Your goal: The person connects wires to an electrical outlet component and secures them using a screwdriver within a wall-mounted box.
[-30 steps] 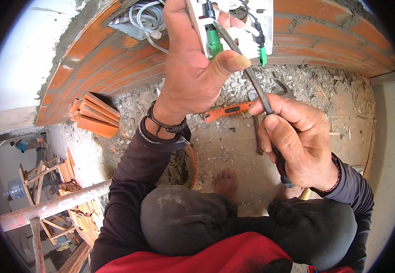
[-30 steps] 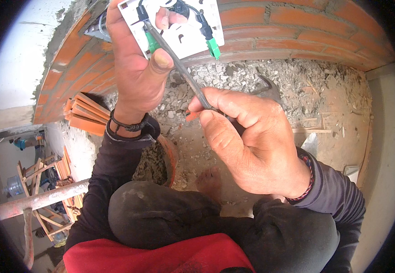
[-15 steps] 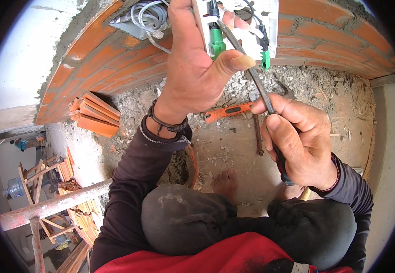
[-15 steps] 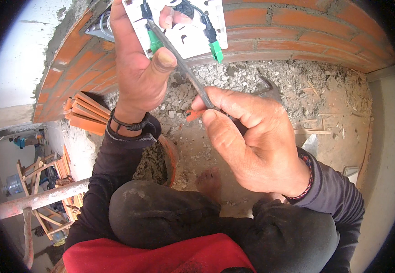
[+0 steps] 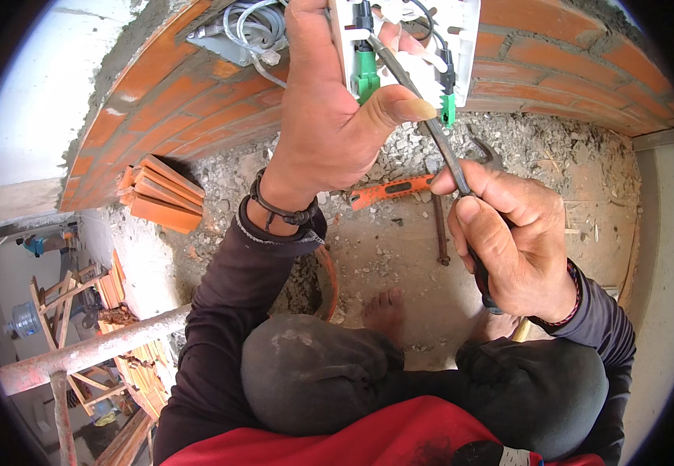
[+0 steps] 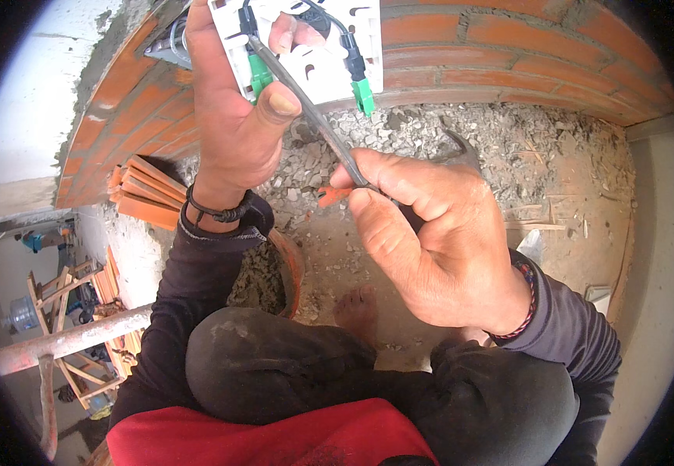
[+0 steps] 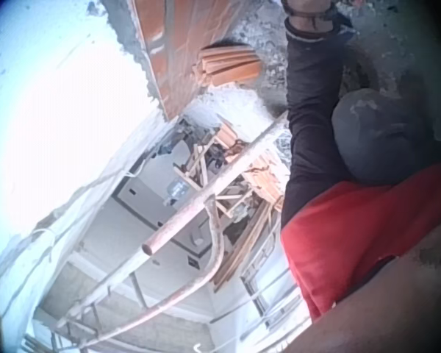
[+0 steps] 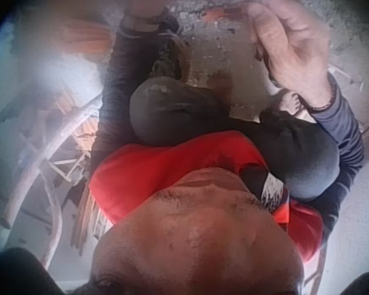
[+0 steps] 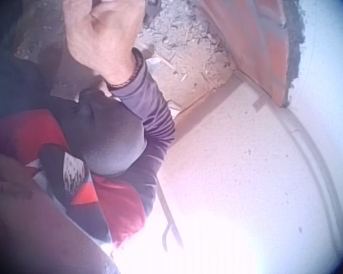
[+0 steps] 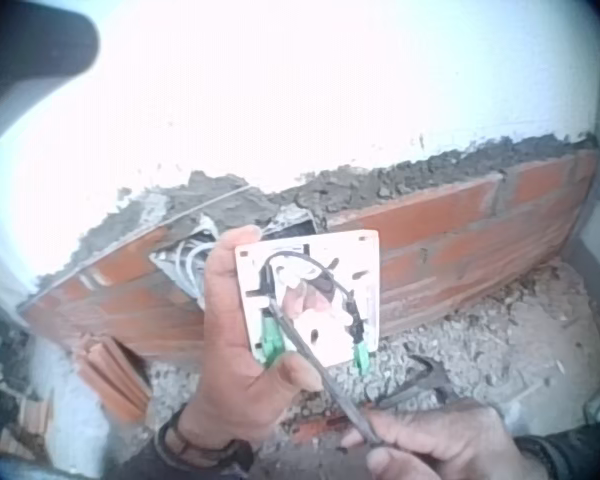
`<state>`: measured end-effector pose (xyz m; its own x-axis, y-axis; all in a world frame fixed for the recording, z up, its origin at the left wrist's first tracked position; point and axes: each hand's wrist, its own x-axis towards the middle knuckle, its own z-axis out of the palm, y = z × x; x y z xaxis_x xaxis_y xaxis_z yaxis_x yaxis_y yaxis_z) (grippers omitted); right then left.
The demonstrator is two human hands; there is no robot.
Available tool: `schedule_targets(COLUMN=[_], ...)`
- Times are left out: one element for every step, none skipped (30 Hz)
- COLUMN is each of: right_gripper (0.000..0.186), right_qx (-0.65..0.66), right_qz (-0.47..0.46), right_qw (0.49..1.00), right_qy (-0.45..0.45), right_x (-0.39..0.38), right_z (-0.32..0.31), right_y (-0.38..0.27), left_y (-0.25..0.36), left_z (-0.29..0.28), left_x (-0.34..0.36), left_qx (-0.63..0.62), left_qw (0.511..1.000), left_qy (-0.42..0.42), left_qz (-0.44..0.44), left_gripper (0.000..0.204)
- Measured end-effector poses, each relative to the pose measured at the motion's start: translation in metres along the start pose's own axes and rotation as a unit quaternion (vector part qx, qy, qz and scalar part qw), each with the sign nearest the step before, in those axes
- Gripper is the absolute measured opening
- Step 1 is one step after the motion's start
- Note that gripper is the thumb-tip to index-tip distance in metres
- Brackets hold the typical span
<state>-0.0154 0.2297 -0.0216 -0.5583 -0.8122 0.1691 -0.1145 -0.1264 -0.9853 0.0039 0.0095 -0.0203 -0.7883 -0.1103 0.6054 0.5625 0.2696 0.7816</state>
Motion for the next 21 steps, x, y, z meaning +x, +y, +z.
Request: schedule_targets(right_gripper=[0.028,0.028,0.028,0.028,0.028,0.028,0.028,0.028,0.028,0.028,0.028,0.028,0.028,0.028,0.028,0.028,0.028,0.028,0.028,0.028,0.028], right_qx=[0.001,0.002,0.003,0.001,-0.001,-0.006,-0.010,-0.014,-0.017,-0.019,-0.021,-0.023,-0.024,-0.024,-0.022,-0.023,-0.022,-0.023,-0.024,-0.024,-0.025], right_qz=[-0.004,-0.007,-0.010,-0.010,-0.010,-0.008,-0.007,-0.006,-0.006,-0.003,-0.001,0.005,0.006,0.008,0.005,0.003,0.002,0.000,-0.002,-0.004,-0.005], right_qw=[1.000,1.000,1.000,1.000,1.000,1.000,1.000,1.000,1.000,1.000,1.000,1.000,1.000,1.000,1.000,1.000,1.000,1.000,1.000,1.000,1.000], right_qy=[0.001,0.003,0.008,0.009,0.010,0.007,0.005,0.003,0.003,0.006,0.009,0.016,0.017,0.019,0.015,0.012,0.007,0.002,0.002,0.003,0.009], right_x=[0.000,0.000,-0.001,-0.002,-0.002,-0.001,-0.001,0.000,0.000,0.000,0.000,-0.001,-0.002,-0.002,-0.002,-0.002,-0.001,-0.001,-0.001,-0.001,-0.001], right_z=[0.001,0.001,0.002,0.002,0.003,0.002,0.001,0.000,0.000,0.000,0.000,0.001,0.001,0.001,0.000,0.000,-0.001,-0.002,-0.002,-0.002,-0.001], right_y=[0.000,0.000,0.002,0.002,0.003,0.001,0.000,-0.001,-0.001,-0.001,-0.002,-0.003,-0.003,-0.004,-0.004,-0.003,-0.003,-0.003,-0.003,-0.003,-0.003], left_y=[-0.010,-0.013,-0.014,-0.015,-0.015,-0.014,-0.013,-0.013,-0.013,-0.012,-0.013,-0.013,-0.015,-0.015,-0.016,-0.016,-0.016,-0.016,-0.014,-0.014,-0.014], left_z=[-0.009,-0.011,-0.010,-0.002,-0.002,-0.002,-0.009,-0.008,-0.007,0.004,0.005,0.006,-0.002,-0.006,-0.011,-0.012,-0.010,-0.007,0.003,0.004,0.006], left_x=[-0.001,-0.002,-0.001,-0.002,-0.001,-0.001,0.000,0.000,0.000,-0.001,0.000,0.000,0.001,0.000,-0.001,-0.002,-0.002,-0.002,-0.002,-0.001,0.000], left_qx=[0.038,0.039,0.038,0.000,-0.001,-0.002,0.033,0.031,0.029,-0.010,-0.012,-0.014,0.021,0.043,0.065,0.073,0.059,0.045,0.009,0.001,-0.009], left_qw=[0.999,0.998,0.998,1.000,1.000,1.000,0.998,0.998,0.999,0.999,0.999,0.999,0.998,0.997,0.995,0.995,0.997,0.998,0.999,0.999,0.998], left_qy=[-0.024,-0.024,-0.024,0.000,-0.002,-0.003,-0.031,-0.024,-0.017,0.024,0.029,0.033,0.002,-0.015,-0.031,-0.033,-0.017,-0.001,0.032,0.038,0.043], left_qz=[0.028,0.036,0.044,0.031,0.030,0.030,0.041,0.041,0.040,0.027,0.030,0.033,0.052,0.057,0.062,0.054,0.044,0.035,0.024,0.028,0.033], left_gripper=[0.113,0.112,0.111,0.111,0.110,0.109,0.109,0.108,0.108,0.108,0.108,0.108,0.108,0.108,0.109,0.109,0.109,0.109,0.108,0.108,0.108])
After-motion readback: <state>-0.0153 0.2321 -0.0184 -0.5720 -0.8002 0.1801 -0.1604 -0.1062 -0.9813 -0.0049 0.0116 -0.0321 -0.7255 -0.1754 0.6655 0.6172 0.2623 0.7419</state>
